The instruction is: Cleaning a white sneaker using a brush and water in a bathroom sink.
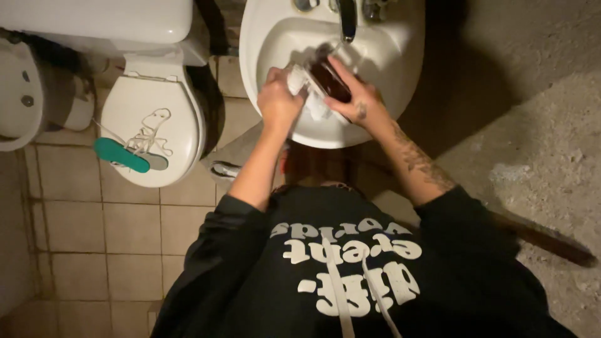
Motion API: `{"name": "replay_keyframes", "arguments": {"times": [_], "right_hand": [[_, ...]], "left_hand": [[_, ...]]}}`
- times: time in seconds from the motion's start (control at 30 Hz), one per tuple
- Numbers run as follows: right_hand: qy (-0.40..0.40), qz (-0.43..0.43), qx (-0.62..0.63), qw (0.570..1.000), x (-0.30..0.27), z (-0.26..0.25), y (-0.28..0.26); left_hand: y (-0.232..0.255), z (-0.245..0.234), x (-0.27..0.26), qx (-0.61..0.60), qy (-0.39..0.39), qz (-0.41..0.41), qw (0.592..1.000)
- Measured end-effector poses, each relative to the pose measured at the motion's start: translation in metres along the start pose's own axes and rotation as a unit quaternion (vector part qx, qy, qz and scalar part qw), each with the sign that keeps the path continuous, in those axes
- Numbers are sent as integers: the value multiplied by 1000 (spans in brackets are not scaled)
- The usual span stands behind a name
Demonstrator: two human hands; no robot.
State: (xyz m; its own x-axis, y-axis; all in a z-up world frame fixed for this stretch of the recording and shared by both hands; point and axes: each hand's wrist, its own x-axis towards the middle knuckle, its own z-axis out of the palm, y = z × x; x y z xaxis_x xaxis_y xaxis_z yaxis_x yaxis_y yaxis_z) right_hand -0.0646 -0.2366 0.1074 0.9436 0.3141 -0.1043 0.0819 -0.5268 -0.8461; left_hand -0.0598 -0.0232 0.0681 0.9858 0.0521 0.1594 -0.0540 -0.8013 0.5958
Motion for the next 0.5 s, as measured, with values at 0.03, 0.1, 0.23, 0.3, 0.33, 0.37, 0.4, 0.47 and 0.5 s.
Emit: {"name": "replay_keyframes", "arguments": {"times": [0.03, 0.1, 0.23, 0.3, 0.33, 0.37, 0.4, 0.47, 0.5], "right_hand": [[-5, -5, 2, 1000, 6, 1, 4], [8, -44, -52, 998, 13, 2, 15], [8, -38, -32, 999, 20, 0, -29], [-17, -9, -53, 998, 17, 3, -21], [-19, -9, -52, 998, 9, -2, -25], [-17, -13, -35, 999, 0, -9, -28], [-16, -16, -18, 1000, -10, -16, -32], [-18, -54, -65, 996, 15, -21, -34], [-17, -88, -114, 989, 23, -27, -32]], "left_hand": [[3, -2, -2, 4, 4, -4, 1000], [12, -3, -8, -40, 6, 25, 999], [14, 5, -14, -42, 2, 30, 999], [11, -2, -7, -25, -16, 9, 1000], [6, 2, -7, -24, -16, 7, 1000], [3, 6, -6, -14, -15, 24, 1000], [1, 11, -5, -4, -13, 41, 999], [17, 16, -9, 5, -6, 60, 998], [29, 23, -11, 11, -1, 83, 997]]}}
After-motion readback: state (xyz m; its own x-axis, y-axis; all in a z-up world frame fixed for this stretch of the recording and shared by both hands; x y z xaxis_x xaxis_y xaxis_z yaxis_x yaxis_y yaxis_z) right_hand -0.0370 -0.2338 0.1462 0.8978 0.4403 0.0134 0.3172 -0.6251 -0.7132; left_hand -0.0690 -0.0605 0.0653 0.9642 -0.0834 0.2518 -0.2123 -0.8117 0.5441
